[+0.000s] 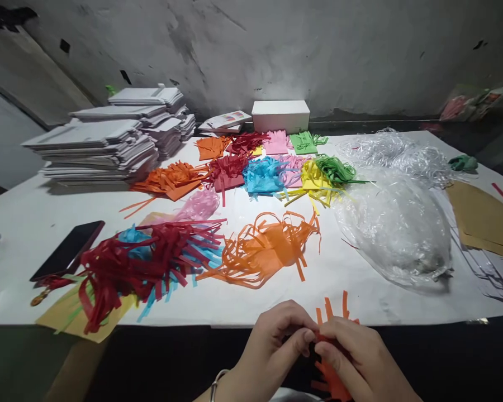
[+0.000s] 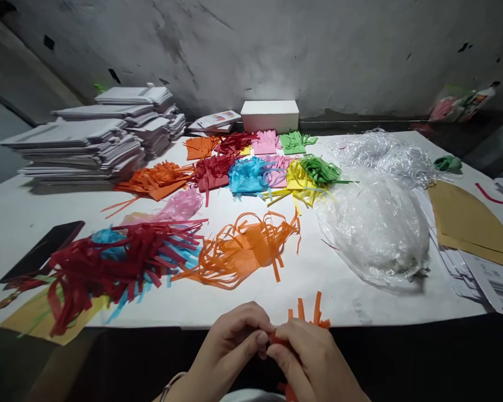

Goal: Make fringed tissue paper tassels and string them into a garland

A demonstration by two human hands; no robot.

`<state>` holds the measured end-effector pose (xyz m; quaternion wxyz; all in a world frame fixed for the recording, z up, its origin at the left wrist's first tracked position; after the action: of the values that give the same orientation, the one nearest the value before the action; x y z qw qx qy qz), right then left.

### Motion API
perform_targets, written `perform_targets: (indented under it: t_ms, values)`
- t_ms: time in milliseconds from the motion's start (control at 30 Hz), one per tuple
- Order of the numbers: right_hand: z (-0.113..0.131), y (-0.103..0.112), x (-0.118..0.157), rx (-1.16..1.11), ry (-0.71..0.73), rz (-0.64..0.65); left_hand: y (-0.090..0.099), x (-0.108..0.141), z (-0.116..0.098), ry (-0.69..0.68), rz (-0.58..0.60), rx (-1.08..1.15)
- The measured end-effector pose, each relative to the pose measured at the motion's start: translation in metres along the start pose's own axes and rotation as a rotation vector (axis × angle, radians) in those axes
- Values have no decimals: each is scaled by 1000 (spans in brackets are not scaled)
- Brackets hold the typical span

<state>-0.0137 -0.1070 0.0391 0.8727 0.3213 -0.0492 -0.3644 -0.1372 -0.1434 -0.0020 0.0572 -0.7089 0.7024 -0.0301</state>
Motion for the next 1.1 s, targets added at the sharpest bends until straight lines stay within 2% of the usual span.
perform_targets:
  t_ms: [267,400,500,667,833,900,967,1033,1100]
  values:
    - [11,-17,-8,18,84,6,15,13,5,22,-52,55]
    - [10,-24,-13,-25,71,56,24,16,14,178,-111,164]
    - [12,-25,-14,13,98,10,30,15,14,235,-126,193]
    - [30,-35,-15,193,302,-80,43,18,4,149,-126,21]
    - [36,-46,-25,129,299,-91,72,39,-15,-29,-195,-232]
    - [28,-47,-33,105,283,-96,103,51,-31,-70,-347,-273]
    - [10,-44,-44,167,237,-136,156,69,-60,-130,-684,-367]
    - [-10,-43,-58,326,233,-167,215,92,-100,-207,-1042,-515]
    - [-23,-49,-73,558,338,-156,268,102,-136,-259,-1236,-669]
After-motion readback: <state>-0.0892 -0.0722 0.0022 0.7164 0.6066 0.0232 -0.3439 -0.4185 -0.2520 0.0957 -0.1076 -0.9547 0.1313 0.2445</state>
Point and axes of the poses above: each hand's wrist, its own x-axis away from the middle knuckle, its own y-axis out of the back of the hand, z = x × y, the point moved 8 cm from there along -x, towards the middle knuckle, and after that the axes turned 4 degrees about -y, right-handed, at the moved point
